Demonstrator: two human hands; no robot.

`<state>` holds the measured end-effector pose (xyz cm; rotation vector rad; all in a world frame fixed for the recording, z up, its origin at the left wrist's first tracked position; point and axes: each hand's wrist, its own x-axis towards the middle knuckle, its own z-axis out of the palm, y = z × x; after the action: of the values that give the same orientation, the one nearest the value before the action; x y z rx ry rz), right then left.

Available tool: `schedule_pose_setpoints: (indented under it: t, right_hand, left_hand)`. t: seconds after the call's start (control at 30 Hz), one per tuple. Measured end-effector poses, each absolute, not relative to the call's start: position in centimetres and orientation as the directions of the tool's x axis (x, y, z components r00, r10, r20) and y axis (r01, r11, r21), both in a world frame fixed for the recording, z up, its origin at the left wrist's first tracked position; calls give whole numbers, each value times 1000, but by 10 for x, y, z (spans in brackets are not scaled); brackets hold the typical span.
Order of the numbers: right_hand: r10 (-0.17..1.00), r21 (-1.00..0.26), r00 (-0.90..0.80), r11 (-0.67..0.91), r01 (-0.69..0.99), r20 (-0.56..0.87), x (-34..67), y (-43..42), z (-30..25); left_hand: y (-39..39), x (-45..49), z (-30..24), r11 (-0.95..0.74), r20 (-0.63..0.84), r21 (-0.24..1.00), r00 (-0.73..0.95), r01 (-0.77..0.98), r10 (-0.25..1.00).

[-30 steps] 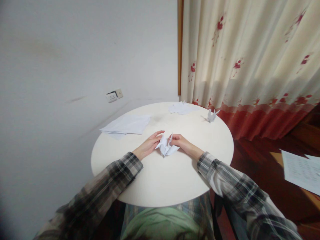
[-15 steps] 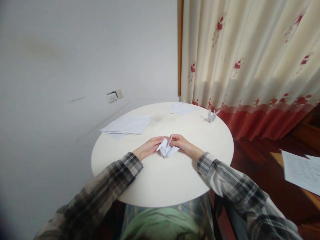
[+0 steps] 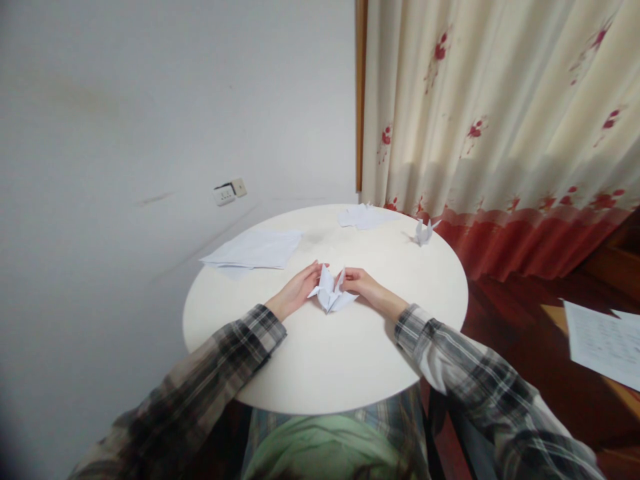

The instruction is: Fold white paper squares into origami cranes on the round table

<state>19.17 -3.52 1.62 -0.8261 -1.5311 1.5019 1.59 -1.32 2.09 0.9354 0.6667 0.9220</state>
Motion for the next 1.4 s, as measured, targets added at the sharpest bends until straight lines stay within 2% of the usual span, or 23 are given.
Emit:
schedule_pose_setpoints:
  t: [0.17, 0.37, 0.5, 0.67, 0.8, 0.9, 1.03, 1.2, 1.4]
  right_hand:
    - [900, -986, -409, 110, -129, 153, 190, -34, 16]
    - [954, -943, -58, 278, -183, 293, 194, -22, 11]
    - [941, -928, 78, 338, -155, 329, 198, -15, 8]
    - [945, -933, 48, 326, -152, 323, 197, -16, 7]
    - [954, -945, -11, 296, -140, 300, 194, -20, 11]
    - [951, -946, -40, 299, -128, 306, 192, -23, 14]
    - [923, -920, -9, 383, -90, 385, 195, -22, 16]
    - [818, -841, 196, 525, 131, 541, 204, -18, 11]
    - [771, -775, 146, 571, 271, 619, 207, -18, 9]
  left_hand:
    - [-21, 17, 24, 226, -49, 924, 492, -308, 869]
    - [-11, 14, 19, 315, -55, 845, 516, -433, 855]
    - [-13, 12, 17, 231, -15, 899, 502, -372, 865]
    - [-17, 14, 13, 22, 108, 956, 421, -294, 901]
    - [-13, 16, 11, -24, 101, 976, 351, -217, 931]
    - [-12, 17, 13, -29, 86, 983, 321, -179, 943]
    - [-12, 15, 16, -4, 80, 973, 322, -230, 943]
    - [-12, 14, 15, 57, 51, 954, 347, -295, 936]
    - [-11, 15, 15, 116, 13, 940, 375, -320, 927]
